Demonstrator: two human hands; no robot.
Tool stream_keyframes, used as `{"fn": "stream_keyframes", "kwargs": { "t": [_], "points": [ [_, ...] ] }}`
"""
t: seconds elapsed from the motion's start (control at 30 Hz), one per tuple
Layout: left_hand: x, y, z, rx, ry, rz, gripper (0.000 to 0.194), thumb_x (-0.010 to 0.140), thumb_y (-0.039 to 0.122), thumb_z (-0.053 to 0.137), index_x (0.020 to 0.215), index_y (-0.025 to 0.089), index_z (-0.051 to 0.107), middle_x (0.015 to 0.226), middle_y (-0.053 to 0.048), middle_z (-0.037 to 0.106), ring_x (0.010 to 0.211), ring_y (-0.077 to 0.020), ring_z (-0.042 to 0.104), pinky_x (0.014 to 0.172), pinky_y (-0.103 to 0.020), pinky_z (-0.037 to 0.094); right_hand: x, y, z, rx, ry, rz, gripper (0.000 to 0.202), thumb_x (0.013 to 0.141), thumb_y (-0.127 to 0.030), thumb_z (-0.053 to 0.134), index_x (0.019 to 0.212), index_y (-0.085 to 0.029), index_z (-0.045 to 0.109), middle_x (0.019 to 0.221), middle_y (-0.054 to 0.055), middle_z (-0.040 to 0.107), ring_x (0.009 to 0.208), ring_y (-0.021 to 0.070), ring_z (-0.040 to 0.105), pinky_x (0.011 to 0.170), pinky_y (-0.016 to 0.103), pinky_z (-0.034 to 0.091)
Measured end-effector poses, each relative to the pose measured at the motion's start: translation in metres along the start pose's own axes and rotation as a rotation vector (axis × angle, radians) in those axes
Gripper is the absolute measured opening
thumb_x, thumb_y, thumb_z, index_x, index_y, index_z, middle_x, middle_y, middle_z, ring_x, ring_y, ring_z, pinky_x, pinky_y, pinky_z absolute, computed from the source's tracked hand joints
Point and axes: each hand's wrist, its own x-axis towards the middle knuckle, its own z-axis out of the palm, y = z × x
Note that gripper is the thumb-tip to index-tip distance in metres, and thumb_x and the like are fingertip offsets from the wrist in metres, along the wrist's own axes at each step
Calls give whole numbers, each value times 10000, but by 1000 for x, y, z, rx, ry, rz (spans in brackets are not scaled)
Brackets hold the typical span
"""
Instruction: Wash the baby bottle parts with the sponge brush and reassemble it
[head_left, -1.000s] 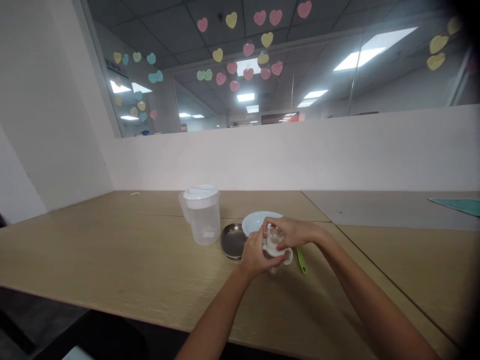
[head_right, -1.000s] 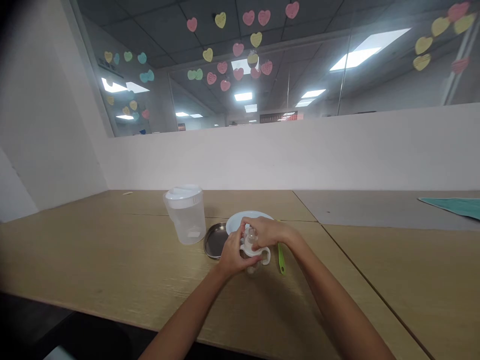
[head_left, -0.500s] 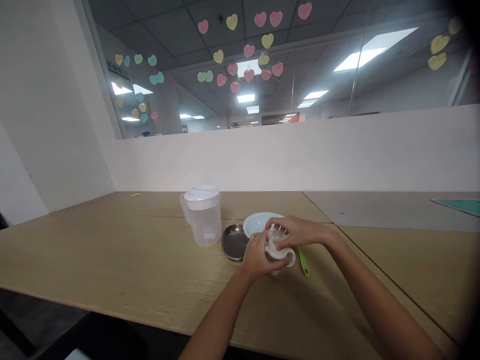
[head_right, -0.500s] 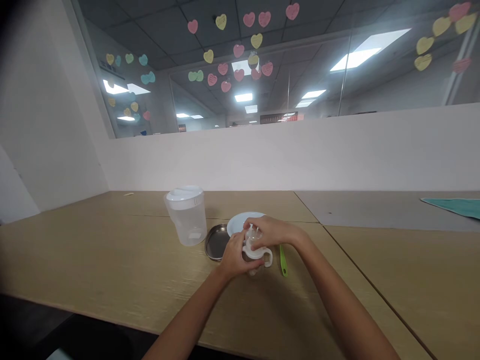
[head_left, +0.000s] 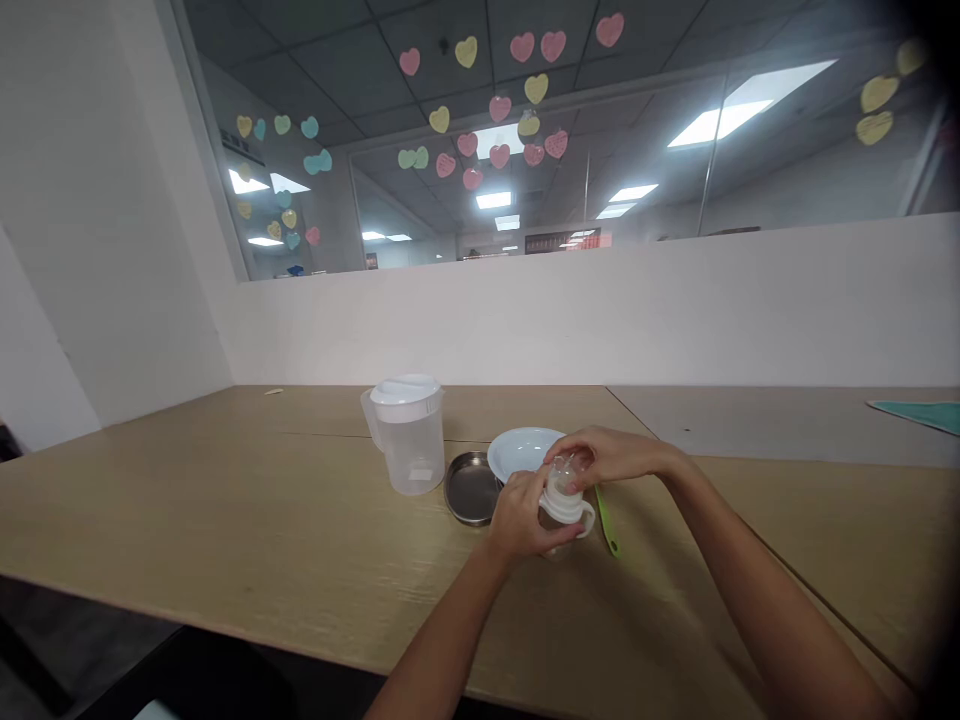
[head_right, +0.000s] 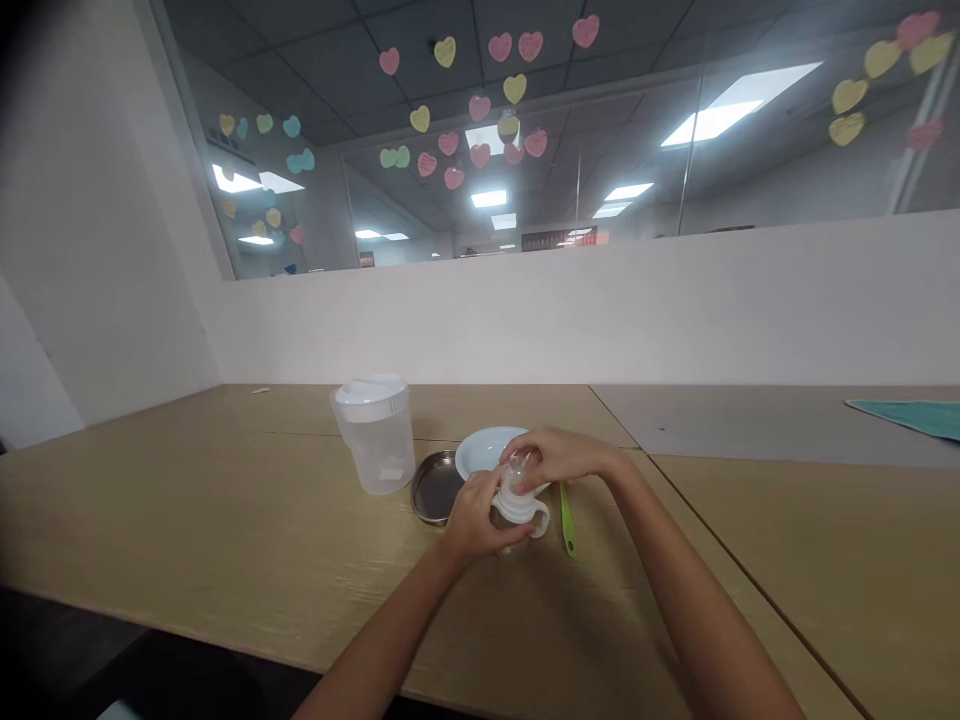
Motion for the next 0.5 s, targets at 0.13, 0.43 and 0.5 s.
{"fn": "stream_keyframes", "kwargs": {
  "t": [0.13,0.43,0.5],
  "points": [
    [-1,-6,-3,57,-5,-35,861,662,609,598,1340,143,340,1038,-128,622,959,-274,577,859,-424,453,-12,-8,-11,-5,168,-56,487,651,-441,662,1082,-218,622,1021,45,631,898,202,548,766,297,423],
    [-1,-5,-7,65,-8,-38,756,676,609,583,1271,171,427,1005,-99,634,908,-248,581,834,-398,458,23,51,6,-117,290,179,439,638,-315,647,1035,-155,551,927,64,595,822,183,542,713,287,425],
    [-1,-4,-7,68,-15,-44,732,675,604,583,1254,177,445,983,-96,637,894,-247,583,821,-392,459,40,63,18,-202,211,244,410,620,-307,658,988,-156,561,927,67,592,804,182,542,693,278,419]
  ]
}}
